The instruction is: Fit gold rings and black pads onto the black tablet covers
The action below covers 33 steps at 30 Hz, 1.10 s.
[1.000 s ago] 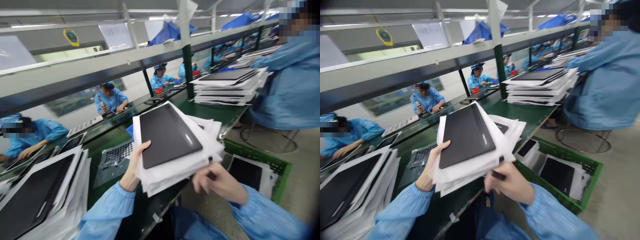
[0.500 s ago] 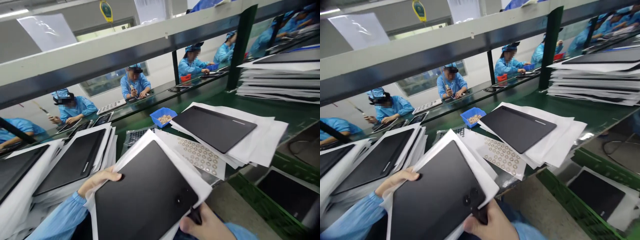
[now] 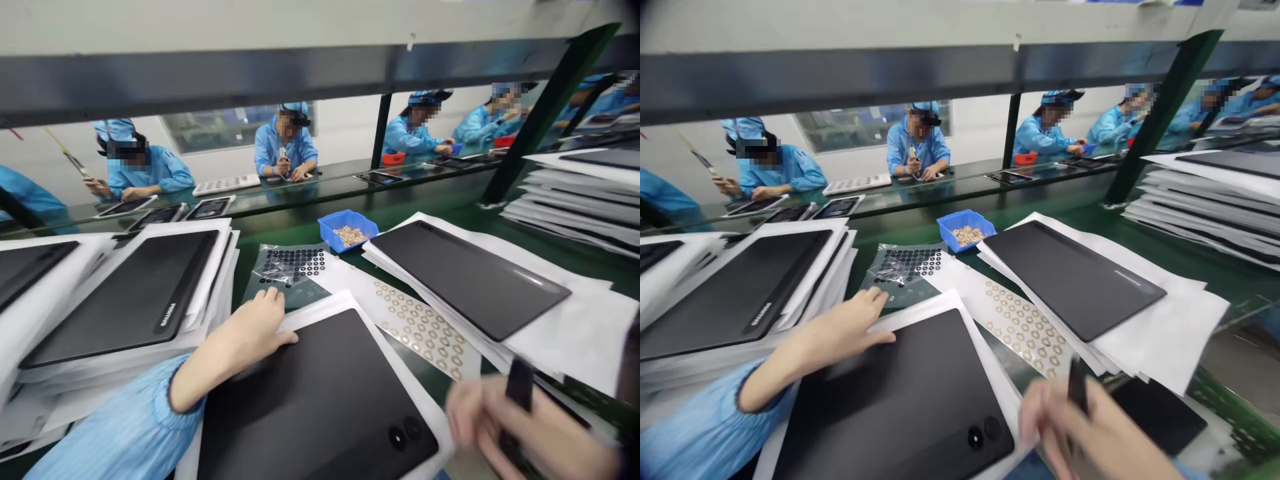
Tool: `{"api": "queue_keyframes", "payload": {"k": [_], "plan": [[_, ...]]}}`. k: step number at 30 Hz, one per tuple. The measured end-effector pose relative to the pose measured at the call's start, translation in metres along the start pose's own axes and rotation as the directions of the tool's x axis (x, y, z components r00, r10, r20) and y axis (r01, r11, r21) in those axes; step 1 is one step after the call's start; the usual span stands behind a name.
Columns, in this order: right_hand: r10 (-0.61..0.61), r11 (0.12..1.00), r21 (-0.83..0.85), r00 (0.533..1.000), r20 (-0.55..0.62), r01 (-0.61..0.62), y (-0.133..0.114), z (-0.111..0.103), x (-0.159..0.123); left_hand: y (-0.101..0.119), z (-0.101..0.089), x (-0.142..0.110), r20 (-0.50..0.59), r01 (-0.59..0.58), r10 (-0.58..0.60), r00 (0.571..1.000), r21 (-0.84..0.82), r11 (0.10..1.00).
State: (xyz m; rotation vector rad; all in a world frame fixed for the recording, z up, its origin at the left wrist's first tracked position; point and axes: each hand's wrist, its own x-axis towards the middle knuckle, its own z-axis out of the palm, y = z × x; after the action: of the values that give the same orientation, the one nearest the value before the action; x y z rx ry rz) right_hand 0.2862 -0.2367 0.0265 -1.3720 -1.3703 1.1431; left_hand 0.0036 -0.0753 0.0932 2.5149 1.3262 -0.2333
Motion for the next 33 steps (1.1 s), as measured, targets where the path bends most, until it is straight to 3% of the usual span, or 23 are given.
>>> {"api": "queue_keyframes", "payload": {"k": [2,3,6,8,13,20,23,27,31,33], "plan": [[-0.018,1.0,0.004,0.987,-0.159,0.019,-0.016,-0.009,0.024,0.019,0.001,0.003,-0.041,-0.158,0.16,0.986,0.046,0.986],[-0.024,1.0,-0.024,0.975,-0.222,0.019,-0.021,-0.013,0.037,0.029,0.001,0.006,-0.041,-0.286,0.288,0.957,0.058,0.957],[0.011,0.995,-0.09,0.947,-0.32,-0.042,-0.023,-0.019,0.071,0.055,0.007,0.027,-0.011,-0.624,0.626,0.78,0.071,0.778],[-0.031,0.992,-0.125,0.953,-0.301,-0.008,-0.014,-0.018,0.084,0.065,0.015,0.047,-0.02,-0.693,0.696,0.718,0.076,0.717],[-0.117,0.991,-0.102,0.927,-0.356,0.085,0.019,-0.005,0.097,0.068,0.04,0.083,-0.086,-0.692,0.695,0.714,0.063,0.719],[-0.131,0.978,-0.202,0.893,-0.431,0.046,0.04,-0.002,0.102,0.066,0.044,0.081,-0.08,-0.687,0.689,0.721,0.057,0.725],[-0.137,0.973,-0.226,0.898,-0.418,0.043,0.037,-0.002,0.103,0.067,0.044,0.082,-0.076,-0.688,0.693,0.717,0.085,0.721],[-0.138,0.989,-0.107,0.887,-0.441,0.101,0.018,0.0,0.095,0.065,0.044,0.084,-0.073,-0.687,0.694,0.717,0.094,0.72],[-0.226,0.974,-0.111,0.832,-0.507,0.197,-0.004,0.01,0.063,0.064,0.043,0.087,-0.069,-0.696,0.7,0.711,0.077,0.714],[-0.212,0.971,-0.007,0.849,-0.484,0.238,-0.007,0.023,0.043,0.063,0.043,0.087,-0.078,-0.704,0.707,0.703,0.071,0.707]]}}
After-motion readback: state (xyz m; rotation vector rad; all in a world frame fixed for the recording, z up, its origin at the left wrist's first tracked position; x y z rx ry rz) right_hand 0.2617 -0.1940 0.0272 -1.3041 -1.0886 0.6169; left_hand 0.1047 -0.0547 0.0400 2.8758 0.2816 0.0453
